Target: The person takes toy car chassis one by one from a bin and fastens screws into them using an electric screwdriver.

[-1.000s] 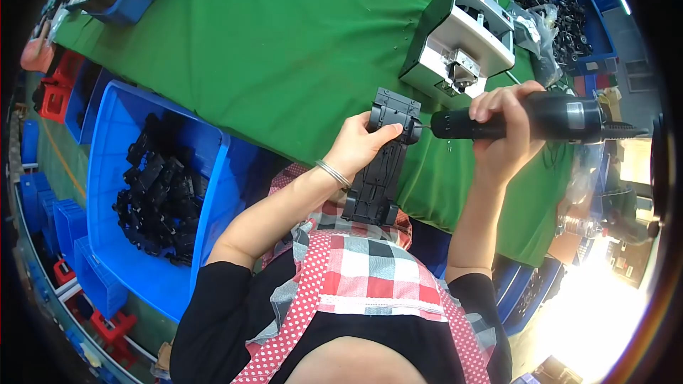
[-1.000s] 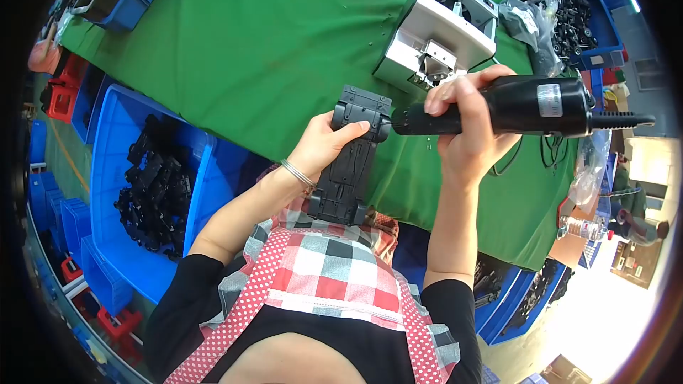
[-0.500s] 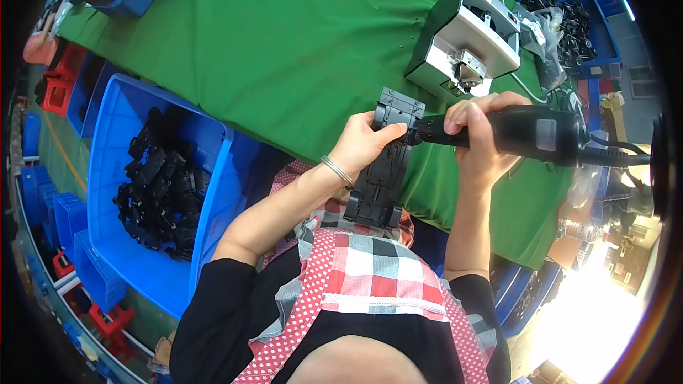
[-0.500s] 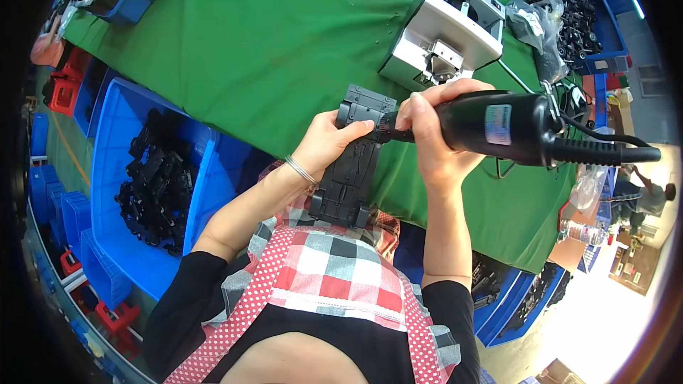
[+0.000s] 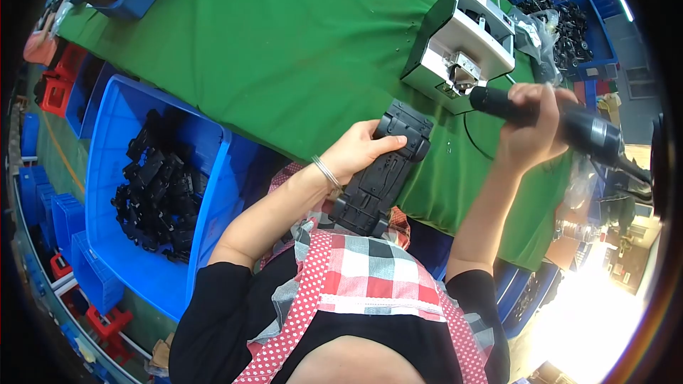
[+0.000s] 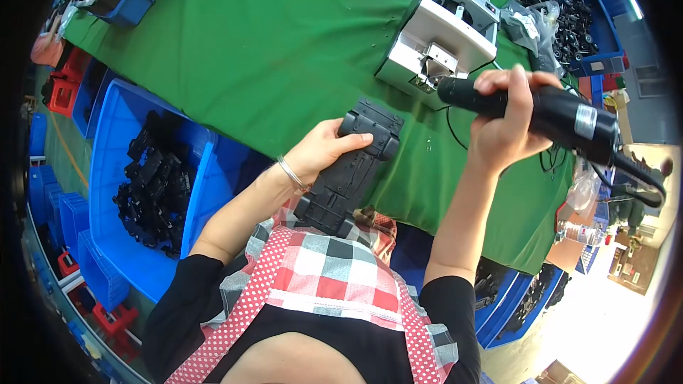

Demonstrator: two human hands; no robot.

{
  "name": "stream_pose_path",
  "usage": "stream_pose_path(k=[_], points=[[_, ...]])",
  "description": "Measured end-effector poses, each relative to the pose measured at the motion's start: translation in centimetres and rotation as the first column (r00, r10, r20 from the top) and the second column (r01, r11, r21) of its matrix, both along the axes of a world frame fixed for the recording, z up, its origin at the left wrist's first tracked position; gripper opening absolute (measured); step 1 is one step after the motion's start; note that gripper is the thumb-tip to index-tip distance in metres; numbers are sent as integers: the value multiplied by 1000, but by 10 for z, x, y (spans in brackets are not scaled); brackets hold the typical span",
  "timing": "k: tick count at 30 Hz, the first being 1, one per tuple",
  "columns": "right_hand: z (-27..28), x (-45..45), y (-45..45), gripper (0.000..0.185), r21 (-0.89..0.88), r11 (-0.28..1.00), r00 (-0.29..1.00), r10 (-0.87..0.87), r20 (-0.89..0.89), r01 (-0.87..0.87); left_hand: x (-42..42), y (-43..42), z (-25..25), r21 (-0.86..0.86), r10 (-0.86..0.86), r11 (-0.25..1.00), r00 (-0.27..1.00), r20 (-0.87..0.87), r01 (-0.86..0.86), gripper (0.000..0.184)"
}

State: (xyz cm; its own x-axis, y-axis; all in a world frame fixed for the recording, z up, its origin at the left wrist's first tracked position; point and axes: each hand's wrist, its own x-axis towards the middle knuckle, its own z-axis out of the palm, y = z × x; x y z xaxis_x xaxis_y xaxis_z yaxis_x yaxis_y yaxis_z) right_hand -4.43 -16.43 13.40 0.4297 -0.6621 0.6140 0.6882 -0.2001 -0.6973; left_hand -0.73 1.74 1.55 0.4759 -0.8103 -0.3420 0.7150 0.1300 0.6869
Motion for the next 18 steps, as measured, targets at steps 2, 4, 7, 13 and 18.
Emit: stream_pose_path(k=[2,4,7,13,18], points=[[0,11,-4,23,-50,998,999,-35,3,35,-1,-4,-1,45,3,999,1000,22,-4,24],[-9,23,-9,22,-151,978,985,-158,-66,147,-3,-5,-4,53,-21,998,1000,16,20,22],[-5,30,-4,21,-106,990,979,-108,-175,91,-2,-4,-3,81,-10,997,999,-42,14,21],[-9,3,21,19,172,956,951,264,-160,-236,-2,-6,-9,58,39,998,999,-5,-38,21],[-20,-9,48,28,174,929,931,349,-110,-328,-1,-7,-9,64,28,998,1000,4,-29,18]])
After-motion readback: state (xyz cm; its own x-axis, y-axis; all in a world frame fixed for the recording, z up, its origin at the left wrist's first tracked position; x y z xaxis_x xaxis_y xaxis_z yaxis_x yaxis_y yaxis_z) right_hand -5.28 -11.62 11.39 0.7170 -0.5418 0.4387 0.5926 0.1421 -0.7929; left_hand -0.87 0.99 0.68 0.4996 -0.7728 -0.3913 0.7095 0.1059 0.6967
